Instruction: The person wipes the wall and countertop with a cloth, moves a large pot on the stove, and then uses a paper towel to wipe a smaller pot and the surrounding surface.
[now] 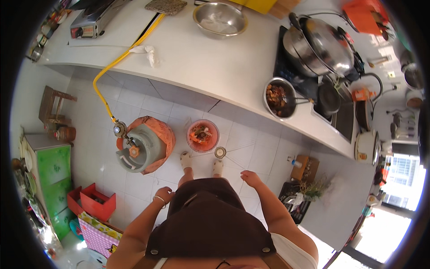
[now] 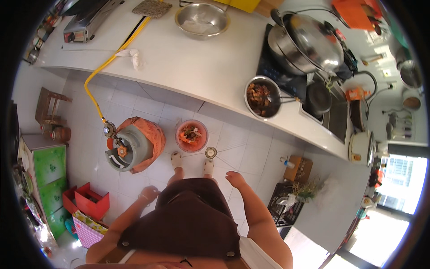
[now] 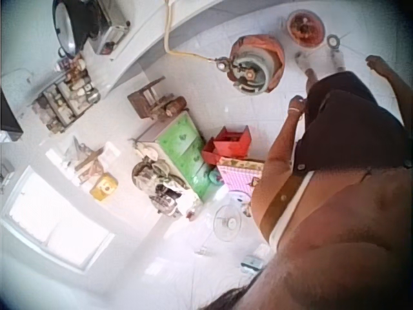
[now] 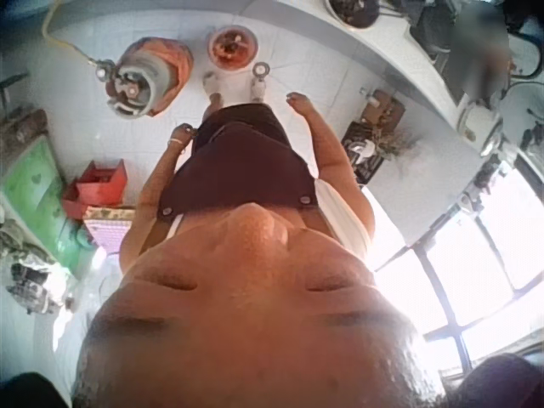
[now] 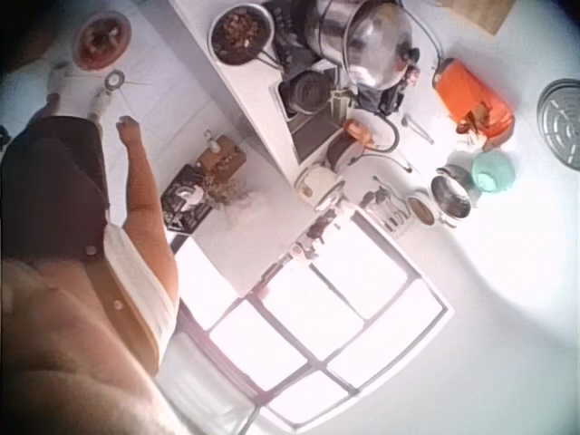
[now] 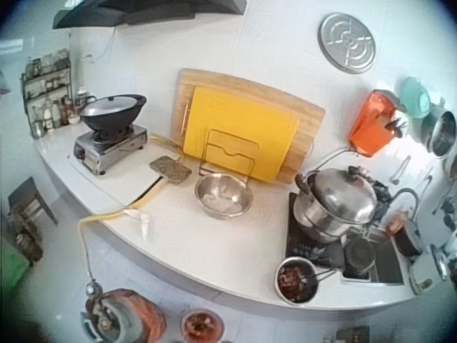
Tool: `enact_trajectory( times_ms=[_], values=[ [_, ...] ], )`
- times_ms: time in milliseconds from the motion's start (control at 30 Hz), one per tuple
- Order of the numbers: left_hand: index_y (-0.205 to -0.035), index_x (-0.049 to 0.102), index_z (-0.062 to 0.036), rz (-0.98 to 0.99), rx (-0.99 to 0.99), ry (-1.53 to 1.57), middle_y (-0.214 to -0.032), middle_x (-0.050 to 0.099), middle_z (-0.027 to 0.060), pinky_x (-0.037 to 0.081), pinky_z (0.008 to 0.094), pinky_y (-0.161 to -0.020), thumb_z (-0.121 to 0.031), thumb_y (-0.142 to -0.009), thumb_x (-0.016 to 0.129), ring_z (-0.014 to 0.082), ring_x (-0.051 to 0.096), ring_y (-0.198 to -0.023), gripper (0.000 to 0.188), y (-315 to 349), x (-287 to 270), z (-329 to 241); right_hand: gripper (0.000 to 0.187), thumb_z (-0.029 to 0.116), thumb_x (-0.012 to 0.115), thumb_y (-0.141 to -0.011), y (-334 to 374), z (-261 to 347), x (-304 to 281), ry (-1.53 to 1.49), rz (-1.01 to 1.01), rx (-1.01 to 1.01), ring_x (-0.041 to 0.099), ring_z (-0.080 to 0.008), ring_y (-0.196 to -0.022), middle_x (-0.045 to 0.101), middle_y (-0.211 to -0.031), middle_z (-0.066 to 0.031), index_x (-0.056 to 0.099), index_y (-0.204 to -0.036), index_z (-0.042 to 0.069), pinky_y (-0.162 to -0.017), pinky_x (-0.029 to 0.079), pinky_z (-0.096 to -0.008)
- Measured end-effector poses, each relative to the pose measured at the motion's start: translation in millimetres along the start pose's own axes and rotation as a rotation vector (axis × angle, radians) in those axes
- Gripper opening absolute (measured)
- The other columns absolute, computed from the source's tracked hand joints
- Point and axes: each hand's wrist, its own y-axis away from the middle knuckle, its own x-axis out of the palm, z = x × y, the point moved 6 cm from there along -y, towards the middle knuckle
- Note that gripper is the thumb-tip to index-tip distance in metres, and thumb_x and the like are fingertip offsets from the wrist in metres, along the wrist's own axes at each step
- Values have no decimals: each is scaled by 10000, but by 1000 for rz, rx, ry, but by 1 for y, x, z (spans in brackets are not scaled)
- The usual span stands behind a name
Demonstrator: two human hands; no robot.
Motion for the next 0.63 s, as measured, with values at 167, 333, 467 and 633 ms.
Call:
enact_trajectory(
  times_ms=[167,333,467,633],
  values=[
    [-954,673,-82,-27,-41,86,-990,655,136,465,387,-871,-355,-795,617,307,602,-965,321,4,44,-23,252,262,570,-848,-87,0,-8,295,166,-153,615,-298,-851,654,-932,-135,628,-969,49,-794,485,-373],
    [-876,657,-49,-167,-100,225,-893,650,167,483,425,-783,-303,-790,621,343,614,-875,271,19,87,-57,244,246,581,-838,-178,24,-31,5,93,-114,627,-318,-859,654,-915,-172,634,-1009,81,-776,490,-395],
    [-921,636,-52,-230,-136,349,-900,645,159,483,432,-779,-250,-800,610,339,614,-873,234,-3,146,-69,271,238,594,-833,-235,47,-19,117,132,-139,631,-313,-911,661,-943,-171,630,-1031,56,-793,492,-388],
    [-1007,596,-61,-109,-232,387,-971,630,185,479,428,-826,-276,-796,605,351,596,-941,302,-36,199,-111,377,250,610,-823,-299,56,44,504,297,-223,593,-317,-1033,610,-1109,-212,578,-1156,77,-899,461,-386]
  ],
)
